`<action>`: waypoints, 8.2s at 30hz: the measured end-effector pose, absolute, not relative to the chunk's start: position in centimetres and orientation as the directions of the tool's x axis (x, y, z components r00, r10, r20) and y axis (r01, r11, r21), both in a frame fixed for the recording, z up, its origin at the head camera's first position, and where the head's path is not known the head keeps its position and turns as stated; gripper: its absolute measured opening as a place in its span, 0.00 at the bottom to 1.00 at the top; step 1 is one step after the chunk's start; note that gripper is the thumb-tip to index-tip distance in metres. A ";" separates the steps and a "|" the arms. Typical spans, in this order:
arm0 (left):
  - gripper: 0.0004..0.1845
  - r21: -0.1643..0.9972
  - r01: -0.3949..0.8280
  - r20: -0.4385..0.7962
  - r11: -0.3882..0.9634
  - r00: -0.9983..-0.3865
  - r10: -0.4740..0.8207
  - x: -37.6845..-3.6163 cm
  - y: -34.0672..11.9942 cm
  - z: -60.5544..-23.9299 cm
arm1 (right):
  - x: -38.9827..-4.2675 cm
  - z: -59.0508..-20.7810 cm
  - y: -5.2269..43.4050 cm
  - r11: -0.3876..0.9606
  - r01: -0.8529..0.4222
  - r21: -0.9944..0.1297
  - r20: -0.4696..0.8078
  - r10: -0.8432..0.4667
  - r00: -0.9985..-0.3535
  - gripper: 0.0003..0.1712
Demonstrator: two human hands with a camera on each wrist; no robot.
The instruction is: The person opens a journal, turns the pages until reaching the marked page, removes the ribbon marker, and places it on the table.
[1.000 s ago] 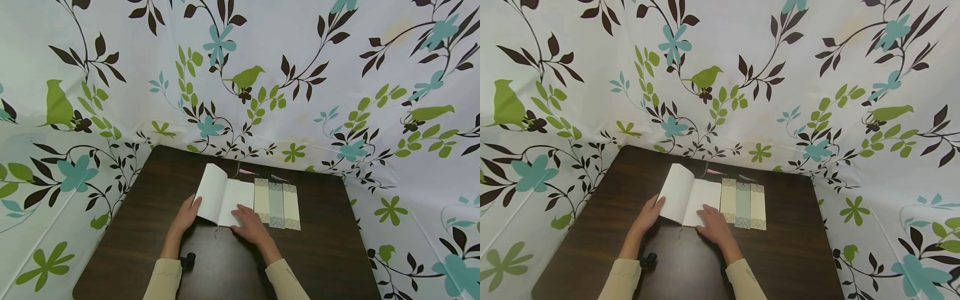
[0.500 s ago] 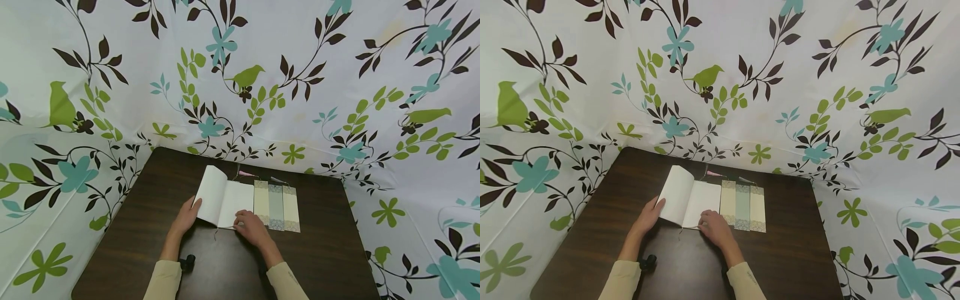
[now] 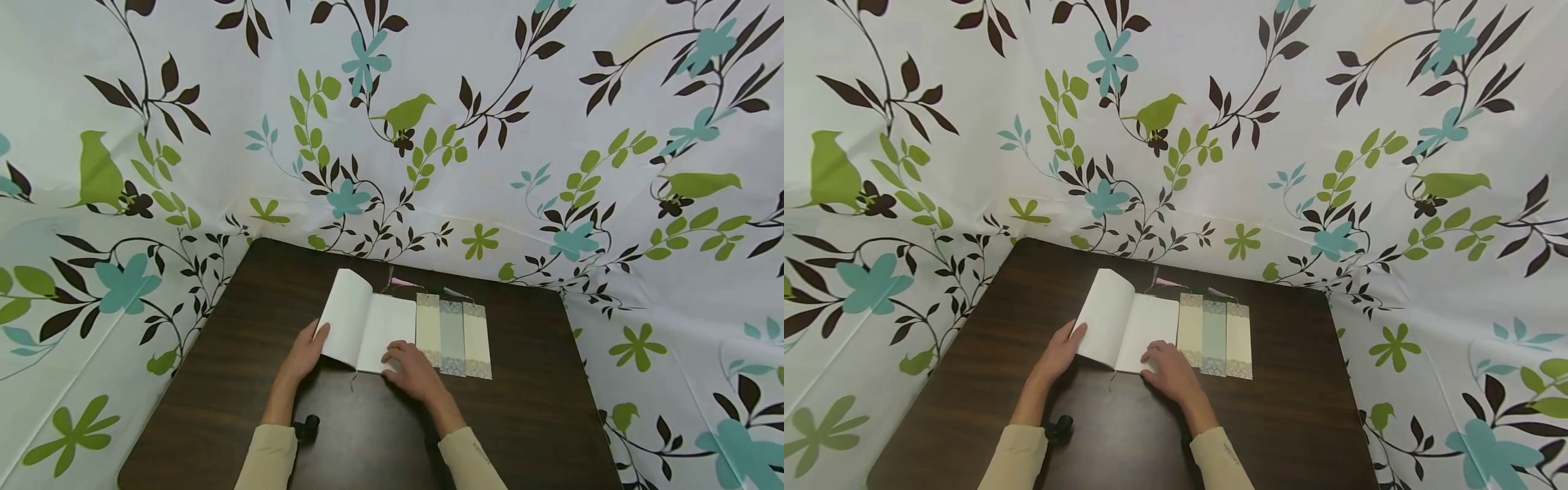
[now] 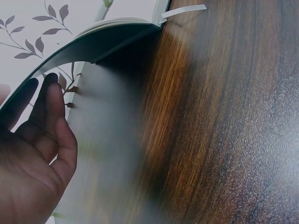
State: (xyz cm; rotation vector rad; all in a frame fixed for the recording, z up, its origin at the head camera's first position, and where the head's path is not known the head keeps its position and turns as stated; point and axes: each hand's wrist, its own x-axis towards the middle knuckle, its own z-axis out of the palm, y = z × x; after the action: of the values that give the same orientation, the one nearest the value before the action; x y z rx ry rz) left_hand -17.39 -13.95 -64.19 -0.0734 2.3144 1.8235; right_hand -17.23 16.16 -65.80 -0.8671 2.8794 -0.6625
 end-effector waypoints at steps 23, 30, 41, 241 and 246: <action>0.36 0.956 -0.189 -0.208 0.225 -0.976 0.063 -17.5 -13.6 -63.6 | -17.2 -64.9 16.5 0.734 -0.444 -0.514 0.005 -0.515 -0.857 0.07; 0.36 0.955 -0.199 -0.217 0.222 -0.974 0.061 -17.5 -13.6 -63.5 | -17.4 -65.0 16.7 0.732 -0.470 -0.494 0.015 -0.533 -0.846 0.03; 0.36 0.954 -0.204 -0.222 0.219 -0.973 0.060 -17.9 -13.6 -63.4 | -18.0 -64.7 16.7 0.723 -0.459 -0.517 0.003 -0.535 -0.845 0.09; 0.30 0.533 0.400 0.330 0.746 -0.910 0.252 -17.9 -3.9 -64.3 | -19.9 -66.6 36.7 0.606 0.530 -0.593 -0.060 0.623 -0.780 0.25; 0.36 0.537 0.401 0.260 0.742 -0.916 0.307 -17.4 -3.8 -64.5 | -19.7 -66.2 36.3 0.597 0.528 -0.604 -0.049 0.633 -0.772 0.25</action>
State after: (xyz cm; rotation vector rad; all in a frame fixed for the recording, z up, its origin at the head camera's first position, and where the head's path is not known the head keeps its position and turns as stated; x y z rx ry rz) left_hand -17.36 -3.77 -64.47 0.6292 3.0751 1.0067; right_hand -19.71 36.28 -66.18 1.0855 2.9573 -1.0244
